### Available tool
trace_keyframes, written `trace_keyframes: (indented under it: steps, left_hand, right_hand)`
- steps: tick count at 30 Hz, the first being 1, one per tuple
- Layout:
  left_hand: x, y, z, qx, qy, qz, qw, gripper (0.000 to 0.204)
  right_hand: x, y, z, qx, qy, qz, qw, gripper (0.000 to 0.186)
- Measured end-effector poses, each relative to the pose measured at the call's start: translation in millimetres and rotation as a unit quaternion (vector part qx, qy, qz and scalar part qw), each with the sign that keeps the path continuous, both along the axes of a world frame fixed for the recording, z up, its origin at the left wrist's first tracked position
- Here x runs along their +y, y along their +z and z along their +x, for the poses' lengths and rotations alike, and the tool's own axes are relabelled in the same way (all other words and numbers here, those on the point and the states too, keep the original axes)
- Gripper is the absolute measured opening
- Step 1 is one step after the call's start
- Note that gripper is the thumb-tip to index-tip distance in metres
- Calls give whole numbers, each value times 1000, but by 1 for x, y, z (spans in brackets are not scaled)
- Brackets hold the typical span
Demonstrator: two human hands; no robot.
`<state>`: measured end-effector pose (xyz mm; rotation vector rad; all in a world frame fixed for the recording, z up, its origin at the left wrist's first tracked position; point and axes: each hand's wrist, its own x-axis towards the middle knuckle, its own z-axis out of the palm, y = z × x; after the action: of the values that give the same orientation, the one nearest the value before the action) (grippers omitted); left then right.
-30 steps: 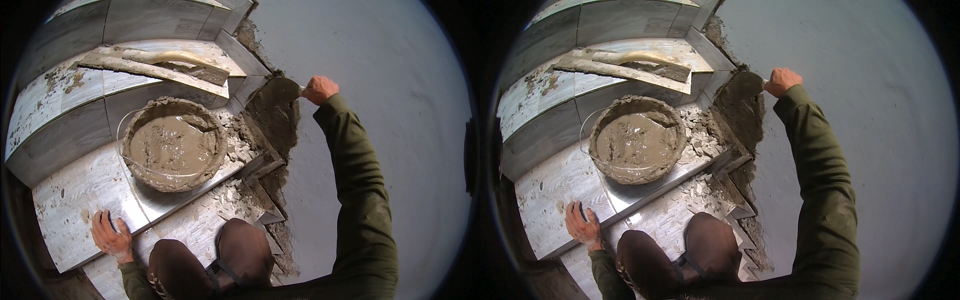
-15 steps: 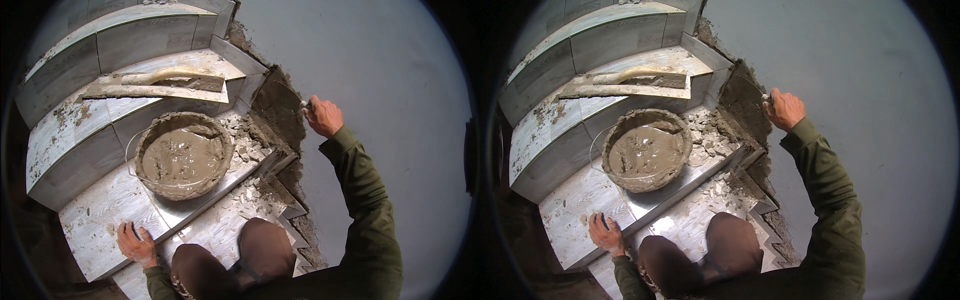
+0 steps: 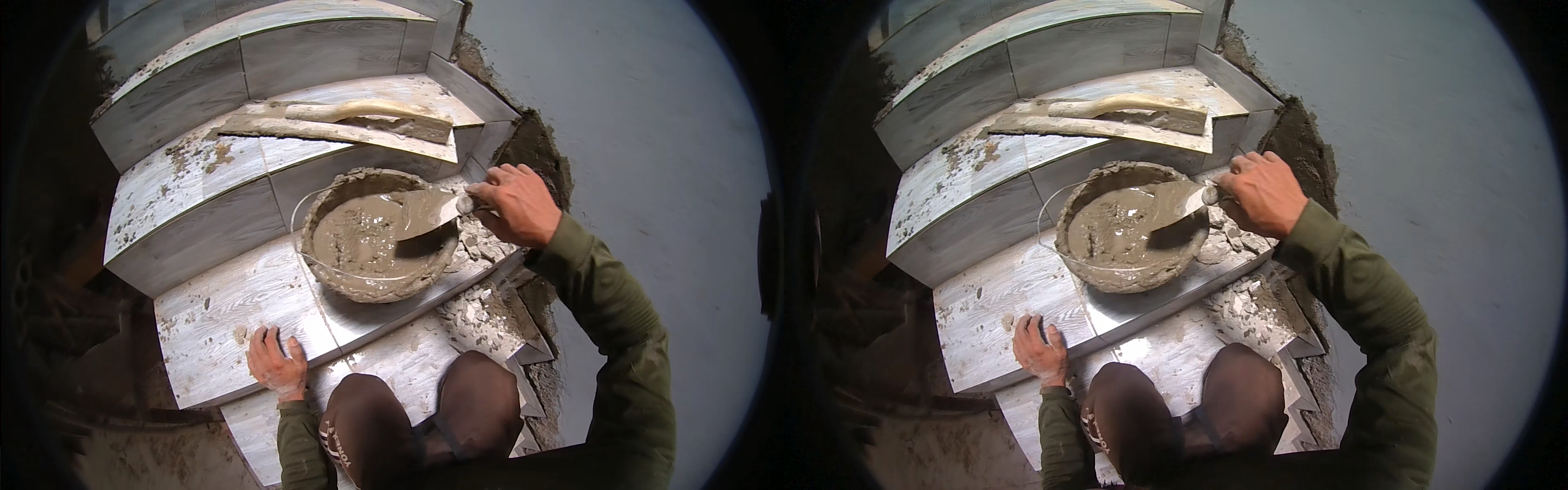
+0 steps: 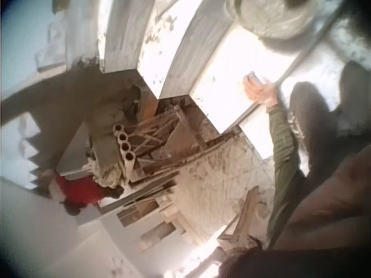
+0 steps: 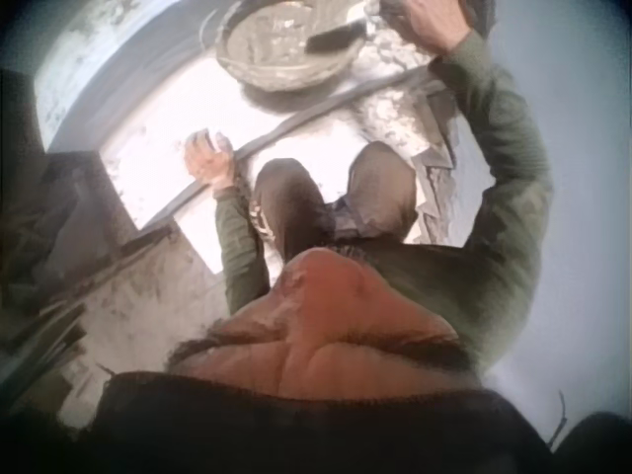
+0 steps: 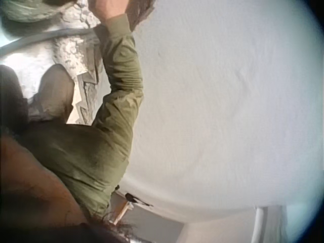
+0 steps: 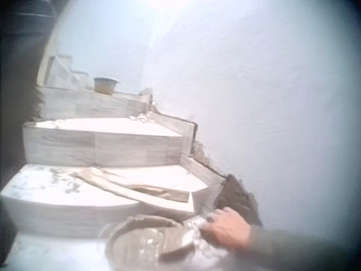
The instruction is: The person applies mortar to the side of a staircase using a trowel and a wooden board to smooth the surface.
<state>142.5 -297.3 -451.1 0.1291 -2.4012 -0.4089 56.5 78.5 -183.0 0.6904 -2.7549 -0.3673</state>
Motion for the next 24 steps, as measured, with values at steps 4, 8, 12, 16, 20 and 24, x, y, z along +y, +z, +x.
trace_keyframes:
  steps: [4, 8, 12, 16, 20, 24]
  left_hand:
    - [4, 1, -3, 7, -4, 3, 1000, 44]
    - [3, 1, 0, 10, 7, 0, 1000, 44]
    - [5, 3, -1, 8, 2, -1, 1000, 44]
    - [5, 1, -2, 14, 10, -7, 1000, 44]
    - [6, 3, 0, 11, 14, -7, 1000, 44]
    - [1, 1, 1, 2, 11, -4, 1000, 44]
  right_hand:
    - [-17, -31, -26, 55, 32, 55, 996, 15]
    - [-41, -50, -40, 52, 93, 61, 992, 15]
    - [-38, -60, -45, 59, 132, 4, 989, 19]
    - [-33, -67, -46, 20, 131, -47, 990, 23]
    - [-30, -74, -44, -19, 120, -92, 988, 28]
    - [-27, -76, -42, -41, 124, -129, 983, 32]
